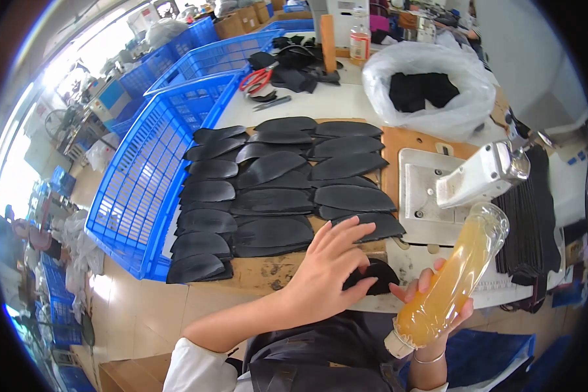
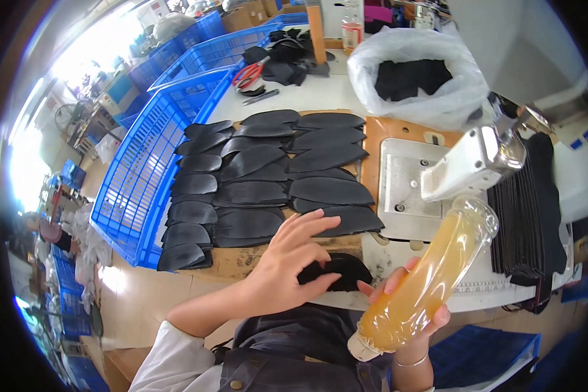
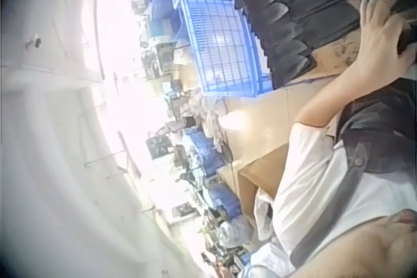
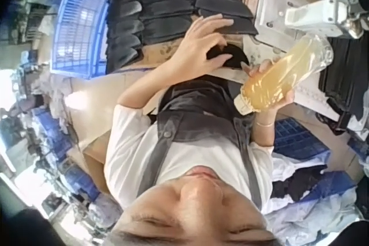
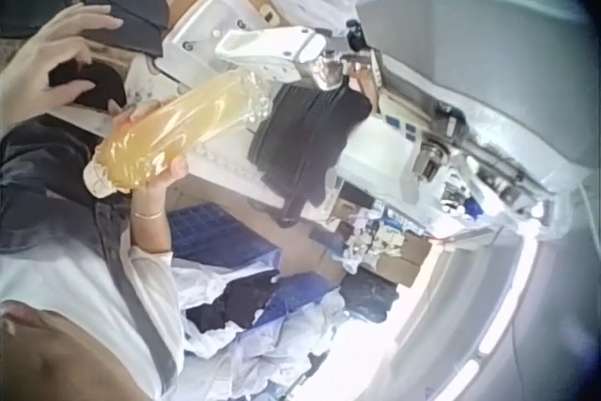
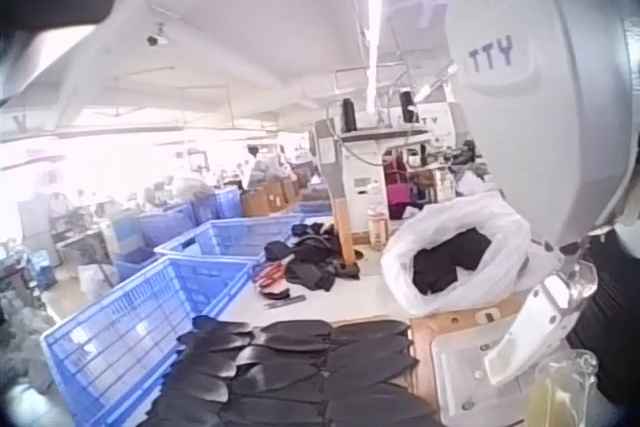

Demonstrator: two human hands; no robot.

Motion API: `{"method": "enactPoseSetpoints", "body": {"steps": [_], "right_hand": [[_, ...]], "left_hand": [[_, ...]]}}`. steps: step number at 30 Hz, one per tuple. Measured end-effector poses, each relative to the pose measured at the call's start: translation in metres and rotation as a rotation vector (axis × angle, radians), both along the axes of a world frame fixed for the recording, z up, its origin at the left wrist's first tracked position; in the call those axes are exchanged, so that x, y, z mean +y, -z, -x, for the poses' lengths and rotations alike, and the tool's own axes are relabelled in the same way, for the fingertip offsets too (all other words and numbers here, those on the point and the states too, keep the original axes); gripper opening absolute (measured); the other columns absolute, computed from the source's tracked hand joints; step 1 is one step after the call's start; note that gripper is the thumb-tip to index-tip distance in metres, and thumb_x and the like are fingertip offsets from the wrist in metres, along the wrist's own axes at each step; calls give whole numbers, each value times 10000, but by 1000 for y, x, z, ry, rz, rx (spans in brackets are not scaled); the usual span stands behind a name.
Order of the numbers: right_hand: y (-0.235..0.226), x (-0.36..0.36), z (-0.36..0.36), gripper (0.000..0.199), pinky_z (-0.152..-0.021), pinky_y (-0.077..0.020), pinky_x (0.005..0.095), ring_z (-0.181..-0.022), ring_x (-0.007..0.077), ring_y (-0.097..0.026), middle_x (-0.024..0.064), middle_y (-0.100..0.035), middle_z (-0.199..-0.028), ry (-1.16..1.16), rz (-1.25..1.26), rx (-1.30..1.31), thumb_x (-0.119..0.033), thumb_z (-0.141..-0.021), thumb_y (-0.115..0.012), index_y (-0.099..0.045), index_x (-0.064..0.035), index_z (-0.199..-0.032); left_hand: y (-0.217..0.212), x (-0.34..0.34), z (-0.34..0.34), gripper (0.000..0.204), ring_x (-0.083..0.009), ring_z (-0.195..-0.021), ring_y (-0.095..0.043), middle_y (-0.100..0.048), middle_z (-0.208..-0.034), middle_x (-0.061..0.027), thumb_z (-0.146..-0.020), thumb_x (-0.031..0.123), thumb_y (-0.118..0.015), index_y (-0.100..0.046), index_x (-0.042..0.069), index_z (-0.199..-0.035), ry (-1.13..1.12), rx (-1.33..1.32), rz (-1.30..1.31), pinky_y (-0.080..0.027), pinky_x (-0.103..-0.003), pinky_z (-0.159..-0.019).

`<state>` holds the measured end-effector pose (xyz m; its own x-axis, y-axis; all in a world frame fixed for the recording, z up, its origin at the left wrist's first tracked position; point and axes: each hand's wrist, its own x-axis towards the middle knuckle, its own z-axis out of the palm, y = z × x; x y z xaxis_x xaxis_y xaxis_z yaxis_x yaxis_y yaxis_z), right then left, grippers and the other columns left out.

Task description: Applying adhesive to black shoe components using a bottle with a brush applicator.

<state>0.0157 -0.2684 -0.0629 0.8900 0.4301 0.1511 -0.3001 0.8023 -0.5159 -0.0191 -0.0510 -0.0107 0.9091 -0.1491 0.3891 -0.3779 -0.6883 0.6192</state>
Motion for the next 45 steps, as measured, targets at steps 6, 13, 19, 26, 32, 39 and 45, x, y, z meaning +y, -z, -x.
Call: {"method": "enactPoseSetpoints", "body": {"steps": [6, 13, 19, 26, 32, 39, 45], "right_hand": [[0, -2, -5, 732, -903, -434, 626, -824, 322, -600, 129, -527, -901, 1, -2, -50, -543, -810, -576, -353, -37, -1290], [-7, -4, -5, 764, -917, -452, 593, -824, 307, -634, 131, -553, -874, 30, -21, -12, -586, -761, -618, -370, -63, -1260], [-3, -18, -3, 690, -961, -375, 645, -881, 331, -577, 145, -496, -953, -11, -59, -86, -503, -870, -524, -295, -38, -1325], [0, -27, -3, 668, -929, -419, 627, -888, 336, -588, 150, -503, -965, 51, -18, -67, -512, -880, -497, -310, -41, -1314], [-2, -17, 1, 743, -868, -498, 568, -810, 292, -629, 124, -538, -893, 122, 59, 36, -621, -803, -551, -367, -61, -1255], [-9, -15, 6, 740, -849, -515, 551, -774, 274, -636, 115, -543, -861, 182, 141, 83, -631, -782, -561, -386, -68, -1229], [-8, -14, 6, 733, -827, -531, 536, -763, 275, -640, 115, -543, -838, 185, 133, 103, -627, -776, -558, -399, -62, -1215]], "left_hand": [[-57, 80, 7, 184, -173, -1132, -503, -522, -1278, -141, -778, 81, -671, -574, -21, -897, -303, 76, 690, -406, -282, -918], [-72, 154, -43, 147, -303, -1157, -480, -513, -1249, -184, -735, 91, -659, -534, 14, -729, -710, -508, -185, -362, -410, -963], [0, 151, -120, 180, -361, -1229, -417, -518, -1256, -184, -710, 204, -693, -599, 51, -727, -631, -298, -567, -291, -465, -1038], [5, 179, -122, 155, -327, -1248, -418, -528, -1275, -160, -773, 212, -677, -662, 58, -761, -285, 91, -322, -316, -419, -1035], [-2, 181, -122, 205, -296, -1230, -433, -548, -1254, -100, -724, 231, -747, -630, 65, -750, -201, -29, -520, -324, -414, -1033], [-10, 176, -122, 124, -263, -1216, -448, -571, -1214, -65, -740, 185, -705, -650, 79, -776, -85, -58, -617, -328, -406, -1036], [-17, 169, -128, 147, -228, -1149, -488, -592, -1146, -54, -724, 199, -703, -662, 79, -799, -48, -79, -758, -341, -403, -1013]]}}
